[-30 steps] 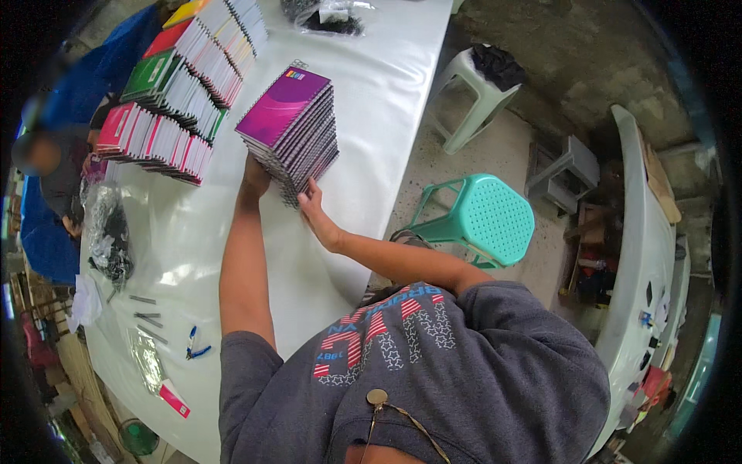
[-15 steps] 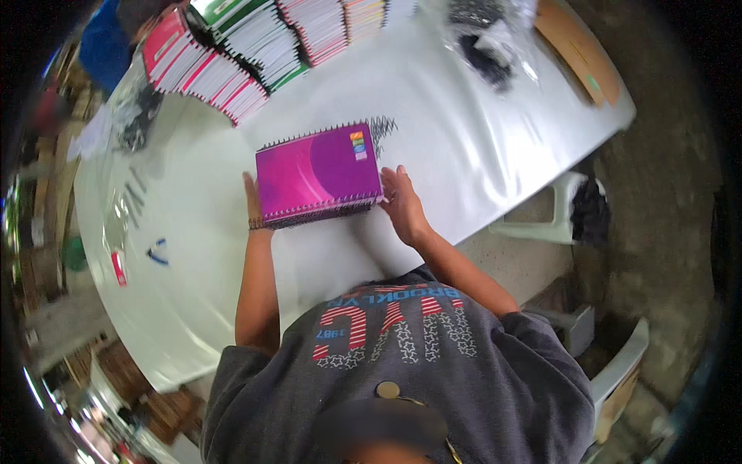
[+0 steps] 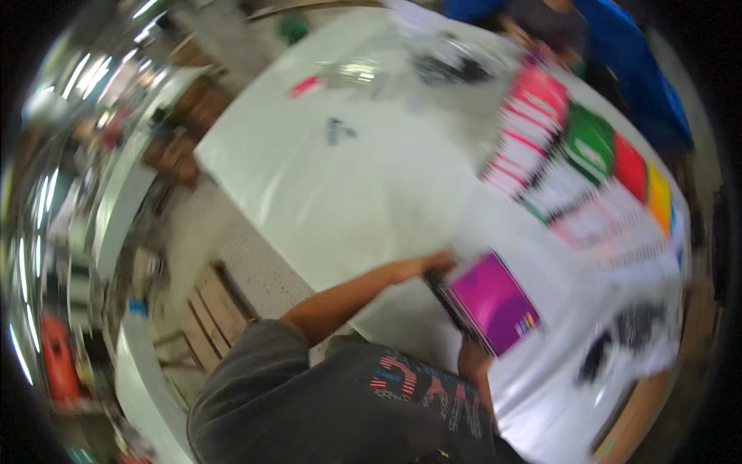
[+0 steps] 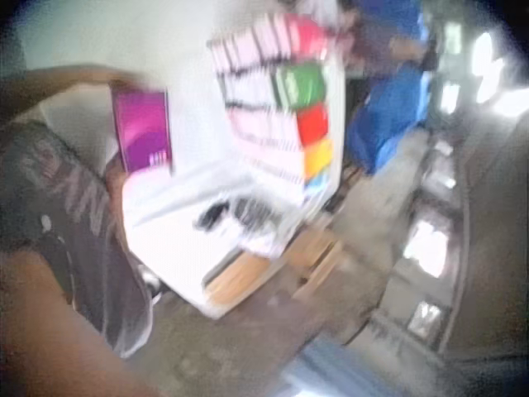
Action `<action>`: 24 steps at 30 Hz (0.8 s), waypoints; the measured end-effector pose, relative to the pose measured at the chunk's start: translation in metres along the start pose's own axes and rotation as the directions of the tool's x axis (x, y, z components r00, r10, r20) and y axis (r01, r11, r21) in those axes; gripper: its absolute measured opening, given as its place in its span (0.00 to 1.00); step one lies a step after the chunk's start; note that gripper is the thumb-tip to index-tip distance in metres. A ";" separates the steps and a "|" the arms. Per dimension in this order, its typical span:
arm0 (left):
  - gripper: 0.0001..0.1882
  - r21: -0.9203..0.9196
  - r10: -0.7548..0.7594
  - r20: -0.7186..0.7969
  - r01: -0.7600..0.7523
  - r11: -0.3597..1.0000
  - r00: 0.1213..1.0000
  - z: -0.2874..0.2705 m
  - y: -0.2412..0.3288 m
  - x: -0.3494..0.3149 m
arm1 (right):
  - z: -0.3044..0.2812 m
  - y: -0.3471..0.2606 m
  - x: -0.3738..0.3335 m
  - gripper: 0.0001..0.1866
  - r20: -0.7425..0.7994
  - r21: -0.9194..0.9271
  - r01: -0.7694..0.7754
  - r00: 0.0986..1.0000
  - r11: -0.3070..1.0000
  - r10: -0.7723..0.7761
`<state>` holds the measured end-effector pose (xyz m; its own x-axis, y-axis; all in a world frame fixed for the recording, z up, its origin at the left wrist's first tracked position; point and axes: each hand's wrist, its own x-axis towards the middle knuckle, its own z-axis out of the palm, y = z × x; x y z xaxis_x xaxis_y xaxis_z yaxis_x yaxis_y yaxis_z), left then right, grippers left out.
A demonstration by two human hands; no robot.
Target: The person uses snips to cut off the excess metal spiral from several stacks of pink and purple notebooks.
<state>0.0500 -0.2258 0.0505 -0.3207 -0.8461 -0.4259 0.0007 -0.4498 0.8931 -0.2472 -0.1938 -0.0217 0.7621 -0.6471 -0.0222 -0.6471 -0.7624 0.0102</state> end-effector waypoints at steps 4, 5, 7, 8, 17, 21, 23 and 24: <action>0.41 0.048 -0.002 0.101 -0.002 0.999 0.995 0.006 0.020 0.004 | -0.063 -0.009 0.015 0.20 0.335 0.255 -0.335 0.910 0.907 0.242; 0.42 0.060 -0.006 0.121 -0.001 0.998 0.993 0.009 0.024 0.006 | -0.068 -0.010 0.014 0.21 0.421 0.090 -0.366 0.857 0.926 0.298; 0.43 0.099 -0.005 0.173 -0.013 0.995 0.985 0.013 0.038 0.016 | -0.068 -0.007 0.011 0.22 0.478 -0.092 -0.378 0.795 0.921 0.374; 0.44 0.115 -0.010 0.188 -0.012 0.993 0.982 0.016 0.042 0.018 | -0.064 -0.004 0.007 0.23 0.442 0.139 -0.490 0.808 0.861 0.389; 0.39 0.231 -0.049 0.330 -0.031 0.972 0.943 0.015 0.045 0.031 | -0.074 -0.021 0.024 0.38 0.478 0.732 0.091 0.637 -0.675 0.605; 0.39 0.264 -0.023 0.371 -0.082 0.961 0.929 0.011 0.043 0.030 | -0.044 -0.010 0.014 0.40 0.318 0.902 -0.043 0.739 -0.429 0.594; 0.38 0.271 -0.013 0.386 -0.100 0.957 0.922 0.010 0.042 0.028 | -0.049 -0.013 0.019 0.41 0.414 0.756 0.110 0.683 -0.645 0.602; 0.38 0.275 -0.007 0.391 -0.110 0.955 0.920 0.010 0.041 0.027 | -0.045 -0.012 0.019 0.41 0.414 0.758 0.106 0.684 -0.644 0.601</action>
<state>0.0318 -0.2641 0.0776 -0.6658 -0.6635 -0.3411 -0.2243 -0.2580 0.9397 -0.2243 -0.1974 0.0228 0.1228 -0.8978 -0.4230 0.4797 0.4268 -0.7666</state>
